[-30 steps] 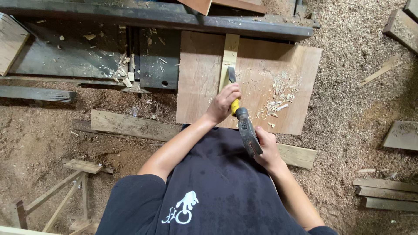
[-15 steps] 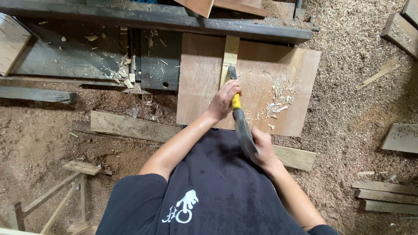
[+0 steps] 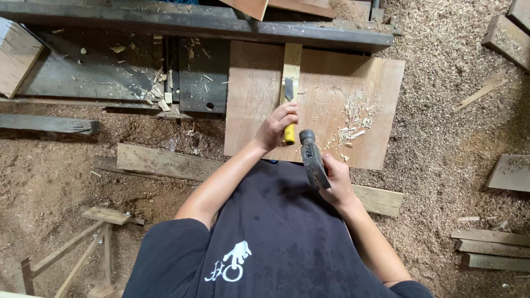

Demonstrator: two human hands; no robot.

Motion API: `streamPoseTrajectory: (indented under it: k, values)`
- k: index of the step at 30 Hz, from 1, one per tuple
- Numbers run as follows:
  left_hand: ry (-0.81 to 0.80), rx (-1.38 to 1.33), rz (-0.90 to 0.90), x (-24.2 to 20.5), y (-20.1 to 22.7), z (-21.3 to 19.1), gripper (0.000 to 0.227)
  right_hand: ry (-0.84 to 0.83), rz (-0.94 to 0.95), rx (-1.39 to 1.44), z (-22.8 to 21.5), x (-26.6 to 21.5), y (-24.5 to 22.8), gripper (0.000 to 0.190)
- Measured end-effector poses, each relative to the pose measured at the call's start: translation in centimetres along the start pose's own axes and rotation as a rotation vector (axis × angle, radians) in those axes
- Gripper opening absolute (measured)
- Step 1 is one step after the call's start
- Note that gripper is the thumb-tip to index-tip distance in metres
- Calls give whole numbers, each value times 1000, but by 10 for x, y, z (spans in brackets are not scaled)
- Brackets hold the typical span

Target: The person uses a chisel and hammer to carve a rectangular wooden block on a workbench. They repeatedly strike the chisel to remove wood shavings, occasionally repositioning the chisel and clearing debris from the work surface.

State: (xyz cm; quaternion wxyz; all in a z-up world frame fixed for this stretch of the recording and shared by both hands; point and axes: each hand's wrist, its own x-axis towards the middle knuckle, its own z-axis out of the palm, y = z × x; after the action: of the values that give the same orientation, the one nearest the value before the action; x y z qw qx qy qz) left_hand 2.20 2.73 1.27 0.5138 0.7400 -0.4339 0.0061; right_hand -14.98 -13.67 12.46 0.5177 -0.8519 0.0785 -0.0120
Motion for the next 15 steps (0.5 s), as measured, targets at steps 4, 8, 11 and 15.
streamPoseTrajectory:
  k: [4, 8, 11, 15]
  values:
    - [-2, 33, -19, 0, 7, -4, 22, -34, -26, 9, 0, 0, 0, 9]
    - [11, 19, -69, 6, 9, -2, 24, -64, -54, 18, -3, 0, -4, 11]
    - [3, -21, -120, 15, 8, -3, 24, -84, -120, 22, -4, 4, -7, 13]
    - [50, -16, -112, 24, 12, -6, 25, -101, -18, 27, 2, 15, -12, 13]
